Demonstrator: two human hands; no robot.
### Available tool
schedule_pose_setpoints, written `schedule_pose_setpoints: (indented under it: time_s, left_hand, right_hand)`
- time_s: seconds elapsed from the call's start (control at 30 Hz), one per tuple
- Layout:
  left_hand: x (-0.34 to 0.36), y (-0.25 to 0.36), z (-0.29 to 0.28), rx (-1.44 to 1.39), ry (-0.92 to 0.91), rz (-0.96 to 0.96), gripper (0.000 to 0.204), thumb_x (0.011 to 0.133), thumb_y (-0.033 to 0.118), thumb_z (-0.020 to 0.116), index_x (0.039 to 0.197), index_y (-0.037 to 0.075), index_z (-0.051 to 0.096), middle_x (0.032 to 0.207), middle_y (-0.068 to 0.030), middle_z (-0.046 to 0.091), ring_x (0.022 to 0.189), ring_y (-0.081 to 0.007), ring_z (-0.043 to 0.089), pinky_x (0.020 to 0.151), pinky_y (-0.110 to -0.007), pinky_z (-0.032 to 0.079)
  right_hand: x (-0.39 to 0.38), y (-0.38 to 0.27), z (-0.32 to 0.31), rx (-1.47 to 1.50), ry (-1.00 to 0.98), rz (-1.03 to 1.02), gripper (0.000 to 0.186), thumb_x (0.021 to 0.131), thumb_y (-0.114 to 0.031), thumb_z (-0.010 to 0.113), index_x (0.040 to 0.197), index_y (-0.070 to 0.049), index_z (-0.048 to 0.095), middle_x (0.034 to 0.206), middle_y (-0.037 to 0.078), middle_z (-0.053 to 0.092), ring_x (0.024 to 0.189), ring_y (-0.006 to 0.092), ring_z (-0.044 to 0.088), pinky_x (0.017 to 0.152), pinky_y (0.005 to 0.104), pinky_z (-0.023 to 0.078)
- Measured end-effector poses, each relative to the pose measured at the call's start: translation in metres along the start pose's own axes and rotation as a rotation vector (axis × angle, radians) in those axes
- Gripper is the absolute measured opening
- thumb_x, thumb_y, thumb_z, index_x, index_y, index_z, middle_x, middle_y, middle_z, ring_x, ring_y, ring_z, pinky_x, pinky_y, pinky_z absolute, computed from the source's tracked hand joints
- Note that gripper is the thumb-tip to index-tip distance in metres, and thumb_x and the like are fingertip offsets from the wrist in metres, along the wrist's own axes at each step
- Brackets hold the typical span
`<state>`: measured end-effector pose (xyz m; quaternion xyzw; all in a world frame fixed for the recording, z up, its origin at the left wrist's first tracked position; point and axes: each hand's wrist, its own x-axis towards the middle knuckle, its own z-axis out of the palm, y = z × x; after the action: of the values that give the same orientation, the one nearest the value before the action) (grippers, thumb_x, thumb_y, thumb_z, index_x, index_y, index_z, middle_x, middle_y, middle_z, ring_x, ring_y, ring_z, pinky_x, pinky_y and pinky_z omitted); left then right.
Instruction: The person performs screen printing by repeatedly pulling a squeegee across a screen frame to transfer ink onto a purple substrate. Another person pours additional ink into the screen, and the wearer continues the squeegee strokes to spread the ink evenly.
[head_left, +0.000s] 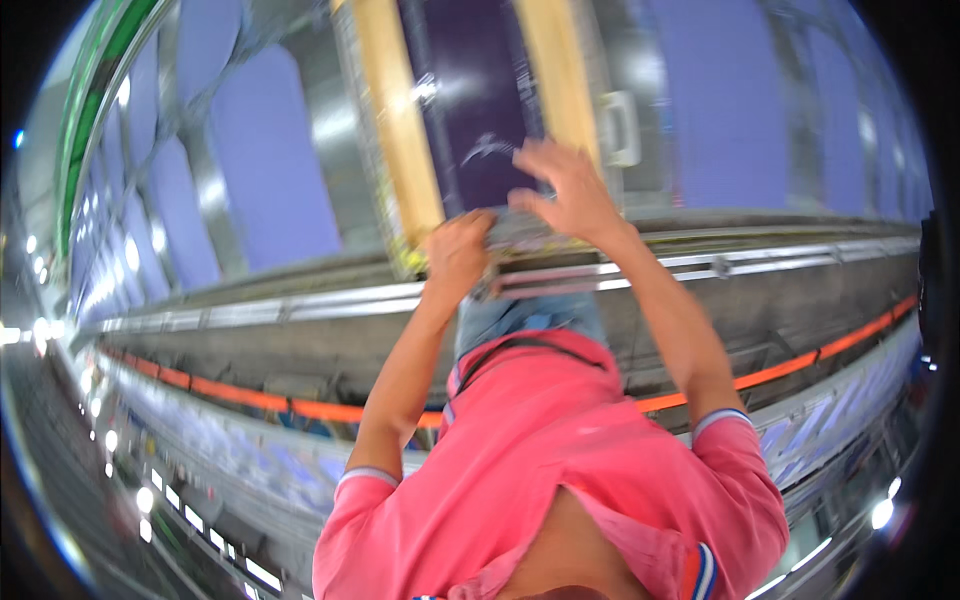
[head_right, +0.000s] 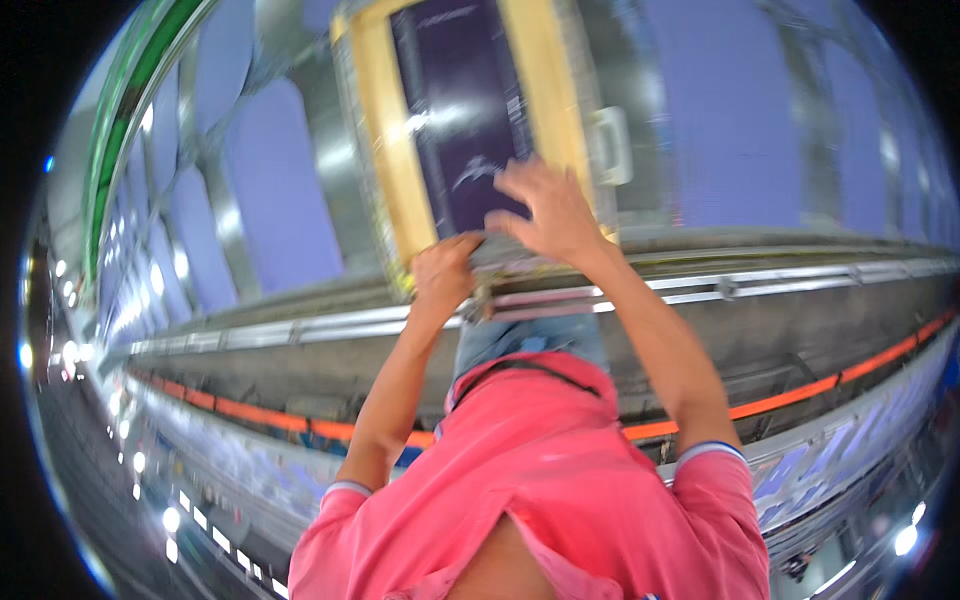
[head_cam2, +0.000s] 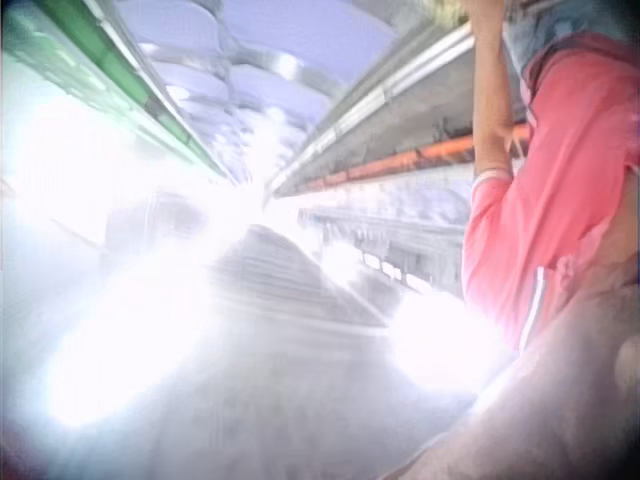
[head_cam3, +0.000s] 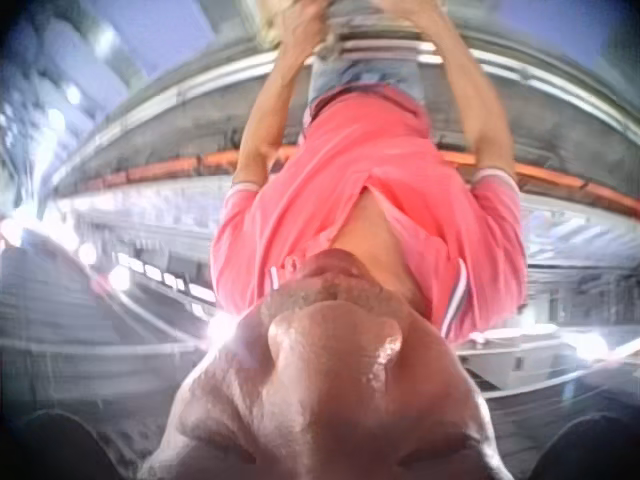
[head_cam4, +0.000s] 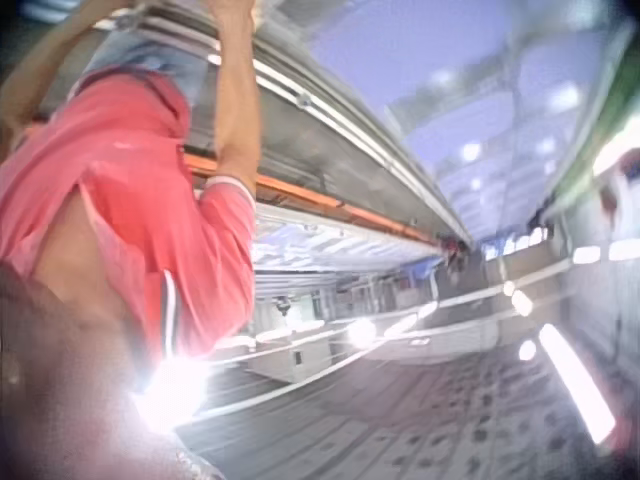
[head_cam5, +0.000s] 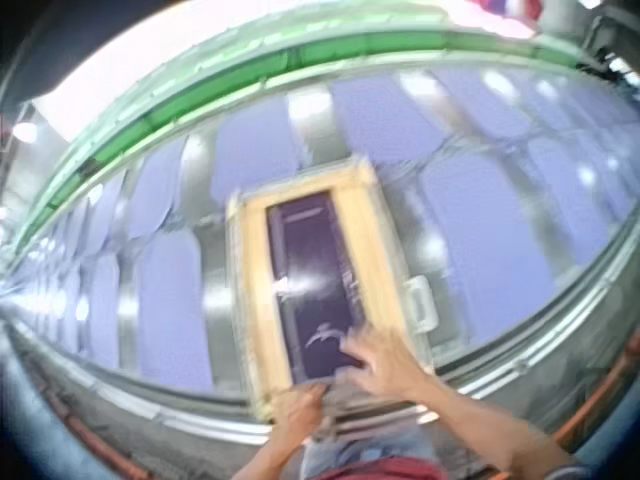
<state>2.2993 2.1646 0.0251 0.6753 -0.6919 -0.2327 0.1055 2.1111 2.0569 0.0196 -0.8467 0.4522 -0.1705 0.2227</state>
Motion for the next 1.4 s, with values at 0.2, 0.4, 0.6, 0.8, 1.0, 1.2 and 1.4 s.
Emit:
schedule_pose_setpoints:
  time_s: [0.2,0.4,0.6,0.8,1.0,1.2,1.4]
  left_hand:
    - [-0.006,0.005,0.004,0.051,0.017,0.006,0.038,0.071,-0.003,0.057,0.101,0.010,0.075,0.101,-0.0133,0.074,0.091,-0.0342,0.070,0.079,-0.044,0.055]
    - [-0.028,0.014,0.003,-0.071,0.114,-0.001,0.042,0.067,-0.007,0.059,0.102,0.010,0.075,0.093,-0.0161,0.073,0.083,-0.0361,0.070,0.074,-0.044,0.054]
    - [-0.065,-0.094,-0.022,-0.075,0.232,0.007,0.044,0.067,-0.006,0.059,0.104,0.012,0.075,0.098,-0.0141,0.074,0.088,-0.0340,0.071,0.077,-0.043,0.055]
    - [-0.111,-0.252,-0.074,0.047,0.160,-0.065,0.047,0.068,0.000,0.059,0.109,0.018,0.074,0.102,-0.0090,0.074,0.090,-0.0311,0.070,0.075,-0.044,0.055]
    - [-0.134,-0.257,-0.134,0.058,0.083,-0.121,0.042,0.067,0.002,0.061,0.104,0.018,0.075,0.091,-0.0103,0.073,0.080,-0.0322,0.070,0.068,-0.043,0.054]
    - [-0.153,-0.276,-0.124,-0.011,0.055,-0.088,0.039,0.067,0.001,0.062,0.101,0.015,0.076,0.091,-0.0107,0.073,0.078,-0.0321,0.070,0.067,-0.044,0.055]
    - [-0.159,-0.269,-0.118,-0.043,0.103,-0.052,0.039,0.067,0.002,0.063,0.102,0.013,0.074,0.092,-0.0114,0.073,0.080,-0.0326,0.070,0.068,-0.043,0.055]
  right_hand:
    - [0.043,0.123,0.012,0.220,0.233,0.830,0.040,0.092,-0.042,0.056,0.103,-0.004,0.067,0.094,0.025,0.069,0.093,0.0440,0.065,0.084,0.0538,0.051]
    - [0.036,0.078,-0.040,0.321,0.400,0.724,0.035,0.090,-0.035,0.059,0.085,-0.001,0.068,0.079,0.024,0.068,0.079,0.0451,0.066,0.075,0.0535,0.051]
    - [0.073,-0.025,0.030,0.413,0.394,0.624,0.032,0.090,-0.032,0.059,0.085,-0.001,0.067,0.081,0.024,0.068,0.079,0.0438,0.065,0.073,0.0524,0.051]
    - [0.109,-0.080,0.188,0.437,0.512,0.458,0.033,0.091,-0.031,0.063,0.079,0.000,0.067,0.078,0.020,0.067,0.073,0.0370,0.065,0.066,0.0452,0.049]
    - [0.106,-0.107,0.183,0.529,0.460,0.598,0.030,0.089,-0.026,0.068,0.076,0.002,0.067,0.060,0.008,0.055,0.061,0.0147,0.049,0.060,0.0352,0.042]
    - [0.107,-0.088,0.183,0.617,0.423,0.614,0.029,0.090,-0.020,0.067,0.073,0.003,0.062,0.057,0.000,0.046,0.057,0.0100,0.039,0.052,0.0322,0.033]
    - [0.113,-0.120,0.172,0.751,0.435,0.623,0.027,0.091,-0.019,0.067,0.073,0.001,0.064,0.056,-0.001,0.045,0.055,0.0079,0.037,0.050,0.0305,0.031]
